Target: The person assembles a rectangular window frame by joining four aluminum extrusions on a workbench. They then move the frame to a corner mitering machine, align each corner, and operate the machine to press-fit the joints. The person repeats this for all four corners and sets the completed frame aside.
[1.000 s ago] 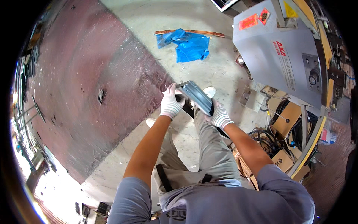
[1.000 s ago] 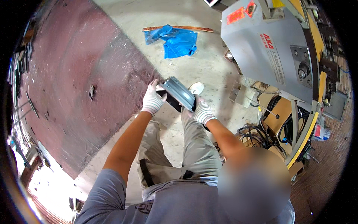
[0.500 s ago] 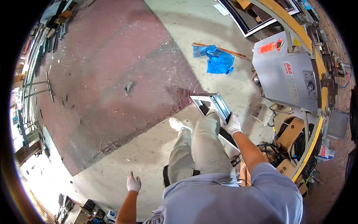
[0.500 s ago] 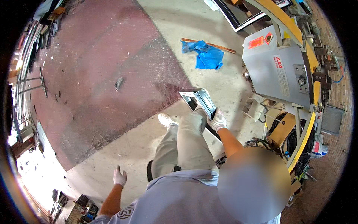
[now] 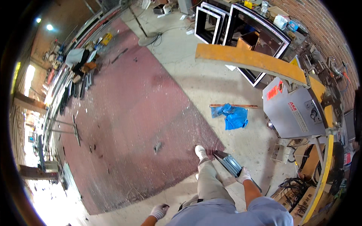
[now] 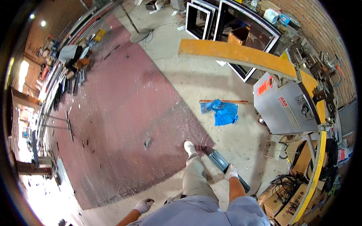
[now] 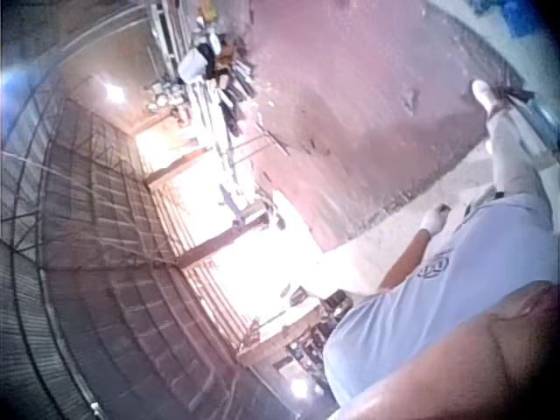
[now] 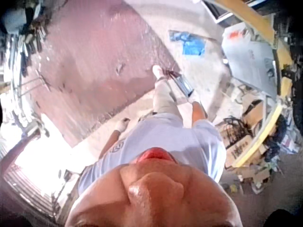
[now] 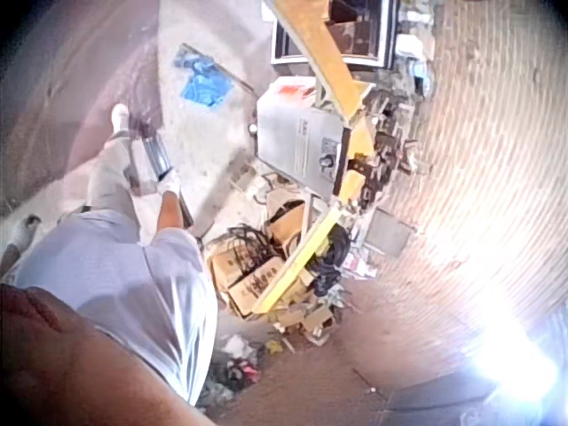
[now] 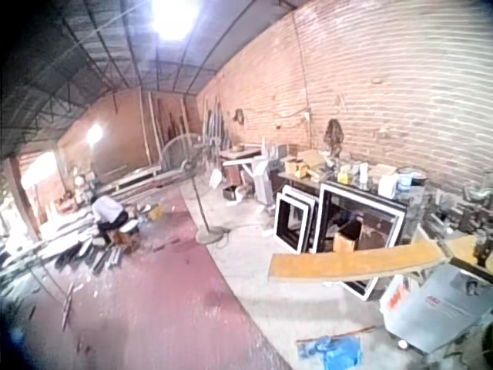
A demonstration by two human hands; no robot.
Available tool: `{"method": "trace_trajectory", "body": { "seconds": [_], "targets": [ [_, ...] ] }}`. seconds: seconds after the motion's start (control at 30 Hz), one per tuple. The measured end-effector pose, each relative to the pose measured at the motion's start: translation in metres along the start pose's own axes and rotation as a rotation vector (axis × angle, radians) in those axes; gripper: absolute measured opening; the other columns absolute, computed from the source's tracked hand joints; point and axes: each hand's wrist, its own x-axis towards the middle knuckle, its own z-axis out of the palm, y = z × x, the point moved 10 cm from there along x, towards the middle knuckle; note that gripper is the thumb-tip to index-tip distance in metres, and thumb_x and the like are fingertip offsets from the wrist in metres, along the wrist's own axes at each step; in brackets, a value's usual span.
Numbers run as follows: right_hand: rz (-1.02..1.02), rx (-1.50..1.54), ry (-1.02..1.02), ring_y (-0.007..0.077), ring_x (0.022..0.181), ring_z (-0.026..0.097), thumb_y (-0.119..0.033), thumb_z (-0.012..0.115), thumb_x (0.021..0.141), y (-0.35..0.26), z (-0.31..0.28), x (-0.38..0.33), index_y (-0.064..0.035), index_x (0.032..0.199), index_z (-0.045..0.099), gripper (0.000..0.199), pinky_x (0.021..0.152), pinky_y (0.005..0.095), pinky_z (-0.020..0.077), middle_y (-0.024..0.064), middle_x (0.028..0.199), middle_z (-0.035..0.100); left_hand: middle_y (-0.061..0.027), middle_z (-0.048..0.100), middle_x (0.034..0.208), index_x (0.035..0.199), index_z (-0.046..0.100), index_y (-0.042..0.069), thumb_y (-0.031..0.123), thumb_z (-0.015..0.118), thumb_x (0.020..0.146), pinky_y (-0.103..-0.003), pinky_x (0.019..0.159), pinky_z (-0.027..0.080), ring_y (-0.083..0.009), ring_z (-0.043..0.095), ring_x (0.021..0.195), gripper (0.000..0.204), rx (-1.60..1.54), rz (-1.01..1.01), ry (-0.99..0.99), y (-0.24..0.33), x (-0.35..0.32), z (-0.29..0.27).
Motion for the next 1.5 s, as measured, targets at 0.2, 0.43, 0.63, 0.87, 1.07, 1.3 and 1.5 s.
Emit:
{"method": "trace_trajectory", "body": {
  "seconds": [0.2,0.43,0.63,0.87,1.07,1.3,1.5],
  "targets": [
    [0.082,-0.078,-0.204,0.0355,0.134,0.054,-0.04,0.091,0.067,-0.069,-0.082,-0.003,0.0004,0.145,0.038,0.102,0.111,0.0453,0.0472,0.023,0.141,0.053,-0.0218,0.075,0.105,0.11,0.074,0.003,0.042,0.058,0.098,-0.043,0.09,0.054,-0.0368,0.072,0.101,0.044,0.253,0.036,0.085,0.076,0.041,-0.253],
    [0.012,0.027,-0.244,0.0418,0.137,0.051,-0.048,0.093,0.063,-0.22,-0.193,0.016,0.0035,0.146,0.039,0.112,0.111,0.0456,0.0482,0.0292,0.15,0.044,-0.0224,0.075,0.105,0.109,0.075,0.003,0.043,0.06,0.097,-0.041,0.092,0.053,-0.0354,0.072,0.102,0.045,-0.132,-0.145,0.259,0.066,0.044,-0.372],
    [-0.062,0.049,-0.147,0.0413,0.125,0.062,-0.055,0.095,0.061,-0.372,-0.262,0.083,0.0029,0.147,0.04,0.117,0.103,0.0471,0.0518,0.0292,0.135,0.06,-0.0234,0.073,0.111,0.115,0.074,0.006,0.05,0.059,0.095,-0.044,0.098,0.052,-0.0377,0.07,0.11,0.051,-0.149,-0.067,0.14,0.005,0.221,-0.366],
    [-0.064,0.058,-0.044,0.0408,0.12,0.063,-0.046,0.094,0.062,-0.592,-0.309,0.171,-0.0014,0.15,0.033,0.115,0.101,0.0471,0.0527,0.0281,0.129,0.062,-0.0233,0.072,0.115,0.118,0.073,0.009,0.056,0.053,0.095,-0.048,0.099,0.052,-0.0411,0.067,0.114,0.056,0.2,-0.062,0.061,0.02,0.363,-0.59],
    [-0.092,0.225,0.025,0.0384,0.118,0.063,-0.044,0.095,0.058,-0.77,-0.462,0.246,0.0027,0.147,0.03,0.12,0.099,0.0448,0.0528,0.0276,0.125,0.063,-0.0262,0.072,0.098,0.102,0.073,0.0,0.035,0.059,0.097,-0.05,0.085,0.055,-0.0455,0.069,0.092,0.039,0.236,0.176,0.465,0.167,0.476,-1.033],
    [-0.077,0.438,-0.012,0.0333,0.134,0.055,-0.039,0.094,0.064,-0.878,-0.497,0.431,-0.0001,0.152,0.031,0.115,0.118,0.0382,0.036,0.0247,0.146,0.053,-0.0198,0.073,0.084,0.096,0.073,-0.003,0.037,0.059,0.099,-0.042,0.076,0.055,-0.03,0.072,0.076,0.043,-0.004,0.199,0.503,0.352,0.576,-1.319],
    [0.078,0.392,-0.059,0.0425,0.127,0.06,-0.04,0.089,0.07,-0.989,-0.63,0.571,0.0017,0.143,0.04,0.097,0.106,0.0461,0.0503,0.0309,0.135,0.06,-0.0201,0.076,0.093,0.103,0.076,0.002,0.039,0.061,0.097,-0.043,0.082,0.056,-0.0328,0.074,0.088,0.04,0.3,0.103,0.268,0.364,0.709,-1.302]
  ]
}}
